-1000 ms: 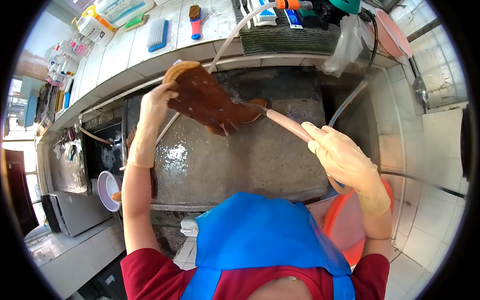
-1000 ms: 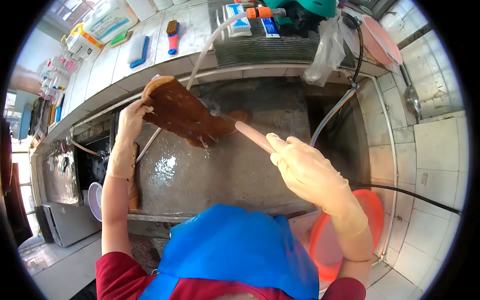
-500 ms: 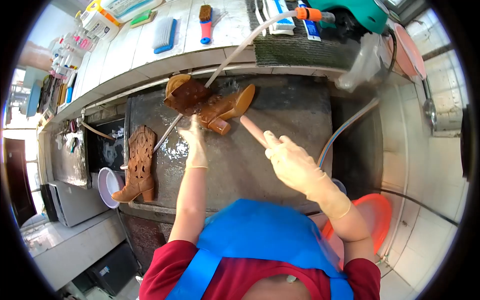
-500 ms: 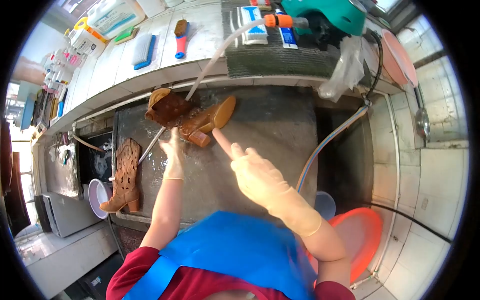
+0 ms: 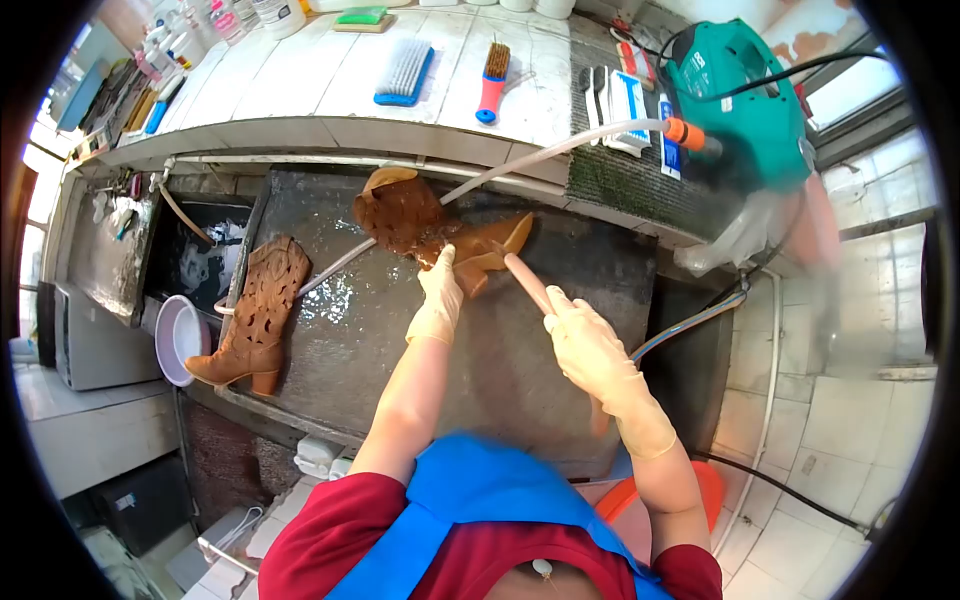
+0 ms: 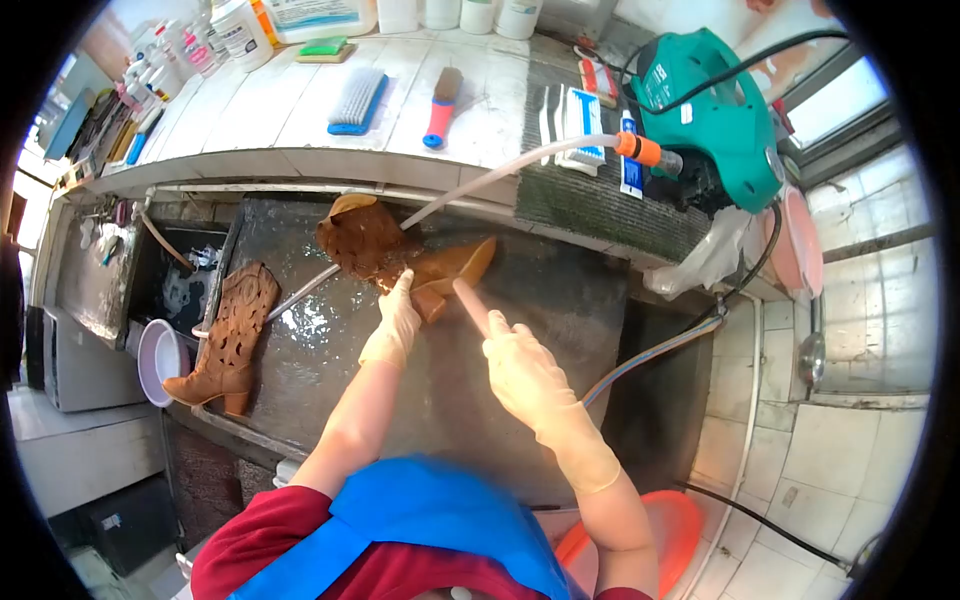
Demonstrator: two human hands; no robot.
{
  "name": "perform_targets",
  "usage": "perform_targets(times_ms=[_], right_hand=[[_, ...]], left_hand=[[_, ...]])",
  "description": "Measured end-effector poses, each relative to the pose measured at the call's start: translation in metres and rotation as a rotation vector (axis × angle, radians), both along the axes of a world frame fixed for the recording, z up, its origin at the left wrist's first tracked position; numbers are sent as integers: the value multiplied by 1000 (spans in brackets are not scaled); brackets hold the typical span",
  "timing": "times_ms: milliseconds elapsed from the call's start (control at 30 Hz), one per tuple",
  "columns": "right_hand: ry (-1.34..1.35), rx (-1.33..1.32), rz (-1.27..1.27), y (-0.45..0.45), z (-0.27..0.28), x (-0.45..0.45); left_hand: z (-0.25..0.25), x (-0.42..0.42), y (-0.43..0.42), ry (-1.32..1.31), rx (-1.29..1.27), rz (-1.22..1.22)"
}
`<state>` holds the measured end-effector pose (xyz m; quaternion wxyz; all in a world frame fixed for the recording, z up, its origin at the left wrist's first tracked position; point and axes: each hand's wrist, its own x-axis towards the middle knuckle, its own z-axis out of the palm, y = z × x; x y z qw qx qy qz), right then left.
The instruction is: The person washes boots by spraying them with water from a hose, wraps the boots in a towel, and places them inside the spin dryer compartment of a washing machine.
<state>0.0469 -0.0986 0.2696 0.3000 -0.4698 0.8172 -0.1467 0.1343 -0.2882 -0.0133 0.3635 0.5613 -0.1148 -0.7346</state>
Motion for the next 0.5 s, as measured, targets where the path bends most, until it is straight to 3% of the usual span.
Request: perform_targets(times_ms=[200,300,367,500], right_hand=[[187,47,54,18,46,8],[274,51,104,35,71,15],[225,120,13,41,95,24],[317,129,13,59,128,43]], left_hand=[[38,9,61,441,49,1],[82,3,93,704,220,-5],[80,-11,113,925,286,7],[100,-22,145,1060,415,57]])
